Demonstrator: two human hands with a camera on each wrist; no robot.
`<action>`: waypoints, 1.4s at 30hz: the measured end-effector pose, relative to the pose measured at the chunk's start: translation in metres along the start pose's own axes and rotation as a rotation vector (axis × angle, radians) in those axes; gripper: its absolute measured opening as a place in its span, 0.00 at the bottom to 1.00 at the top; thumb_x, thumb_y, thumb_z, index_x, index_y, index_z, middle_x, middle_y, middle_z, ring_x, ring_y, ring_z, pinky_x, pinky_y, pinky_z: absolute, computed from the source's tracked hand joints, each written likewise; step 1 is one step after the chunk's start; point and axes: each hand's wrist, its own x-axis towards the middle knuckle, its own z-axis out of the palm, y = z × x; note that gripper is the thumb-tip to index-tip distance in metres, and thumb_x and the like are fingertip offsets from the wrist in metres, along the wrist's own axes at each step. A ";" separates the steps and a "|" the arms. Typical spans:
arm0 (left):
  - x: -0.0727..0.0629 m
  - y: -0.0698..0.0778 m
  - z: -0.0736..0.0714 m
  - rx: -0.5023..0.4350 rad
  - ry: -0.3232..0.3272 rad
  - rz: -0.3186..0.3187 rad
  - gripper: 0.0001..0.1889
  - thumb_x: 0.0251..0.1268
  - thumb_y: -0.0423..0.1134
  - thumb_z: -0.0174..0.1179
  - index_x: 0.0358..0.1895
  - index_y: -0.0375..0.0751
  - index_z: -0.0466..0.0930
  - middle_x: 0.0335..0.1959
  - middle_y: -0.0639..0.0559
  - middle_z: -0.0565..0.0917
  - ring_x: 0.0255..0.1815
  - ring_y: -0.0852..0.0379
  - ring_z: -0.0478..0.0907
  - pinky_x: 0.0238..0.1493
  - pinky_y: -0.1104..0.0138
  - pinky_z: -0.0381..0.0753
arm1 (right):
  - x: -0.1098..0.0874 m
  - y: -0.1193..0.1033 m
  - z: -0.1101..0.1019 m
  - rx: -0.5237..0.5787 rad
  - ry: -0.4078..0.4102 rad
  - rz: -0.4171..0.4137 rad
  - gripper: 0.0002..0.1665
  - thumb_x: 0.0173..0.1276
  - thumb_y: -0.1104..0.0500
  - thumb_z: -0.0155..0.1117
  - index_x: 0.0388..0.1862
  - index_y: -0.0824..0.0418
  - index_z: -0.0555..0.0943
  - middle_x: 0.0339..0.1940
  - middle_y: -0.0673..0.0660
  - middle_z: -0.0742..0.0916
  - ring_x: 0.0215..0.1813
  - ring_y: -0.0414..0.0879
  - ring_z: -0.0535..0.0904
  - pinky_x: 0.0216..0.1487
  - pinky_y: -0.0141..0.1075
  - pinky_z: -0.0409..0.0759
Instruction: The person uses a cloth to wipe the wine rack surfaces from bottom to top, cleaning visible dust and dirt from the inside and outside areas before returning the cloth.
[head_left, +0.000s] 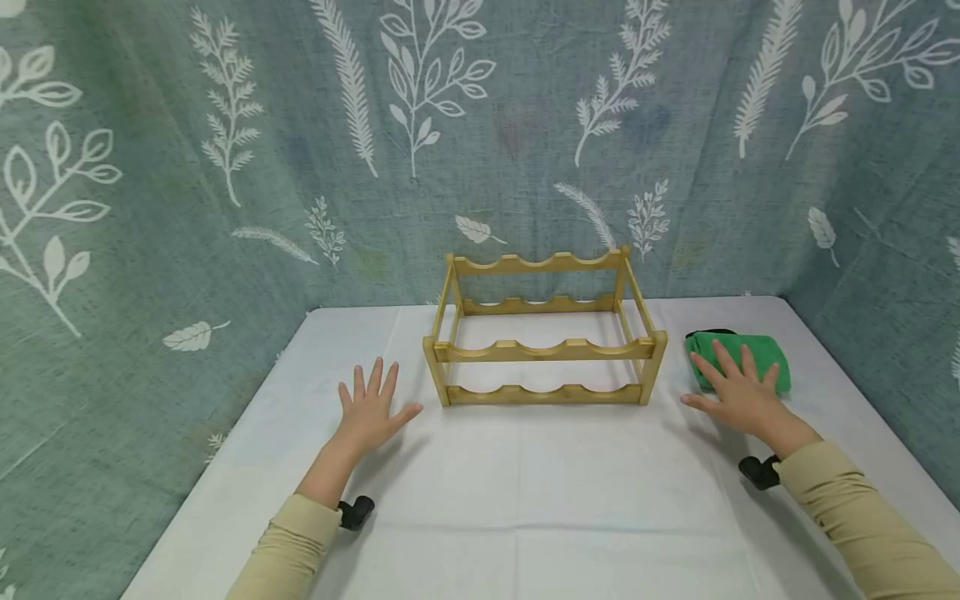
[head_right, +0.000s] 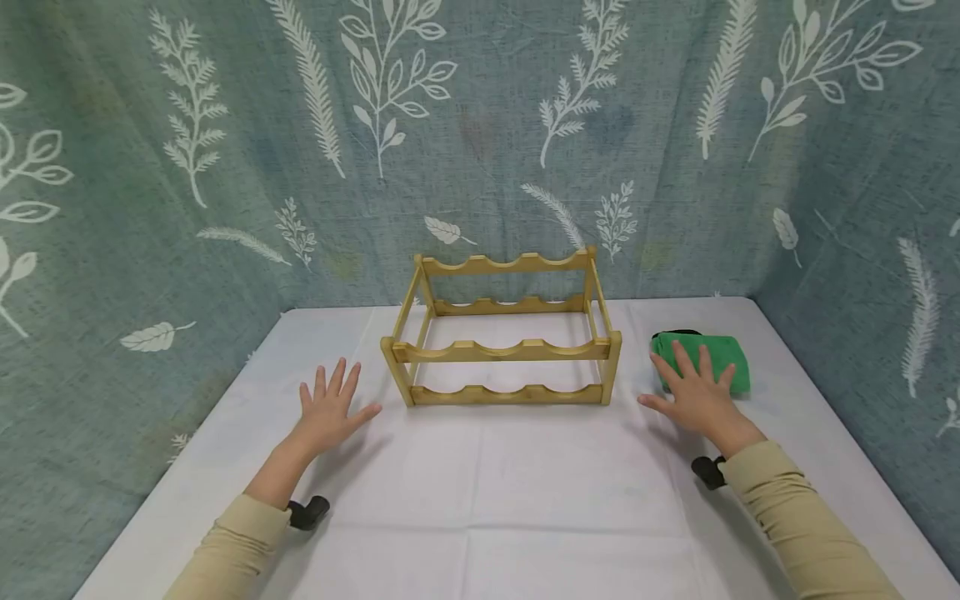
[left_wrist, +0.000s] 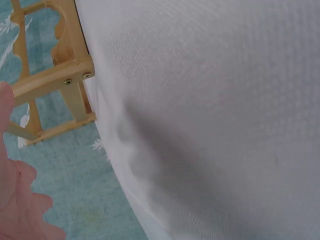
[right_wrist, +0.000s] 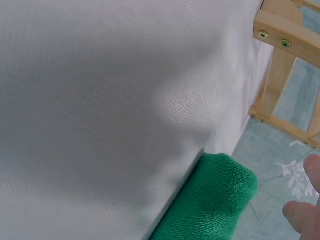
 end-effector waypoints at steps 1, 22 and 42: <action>0.001 0.000 0.000 -0.006 0.002 0.006 0.47 0.61 0.66 0.46 0.73 0.38 0.41 0.73 0.34 0.37 0.69 0.29 0.26 0.60 0.34 0.25 | 0.001 0.001 0.000 0.001 0.001 -0.002 0.54 0.60 0.27 0.45 0.73 0.59 0.50 0.72 0.72 0.44 0.66 0.77 0.30 0.51 0.75 0.25; 0.057 0.045 -0.058 -0.093 0.102 0.122 0.38 0.70 0.59 0.37 0.73 0.40 0.40 0.71 0.36 0.49 0.70 0.33 0.45 0.65 0.42 0.48 | 0.027 0.071 -0.012 0.070 -0.079 0.063 0.48 0.68 0.31 0.30 0.72 0.65 0.45 0.68 0.78 0.46 0.63 0.83 0.35 0.50 0.77 0.30; 0.099 0.082 -0.066 -0.142 -0.003 0.104 0.38 0.69 0.60 0.35 0.73 0.40 0.40 0.72 0.39 0.49 0.71 0.37 0.46 0.66 0.44 0.49 | 0.057 0.072 -0.004 0.148 -0.110 0.182 0.57 0.61 0.29 0.47 0.70 0.70 0.47 0.63 0.84 0.47 0.60 0.84 0.45 0.56 0.70 0.51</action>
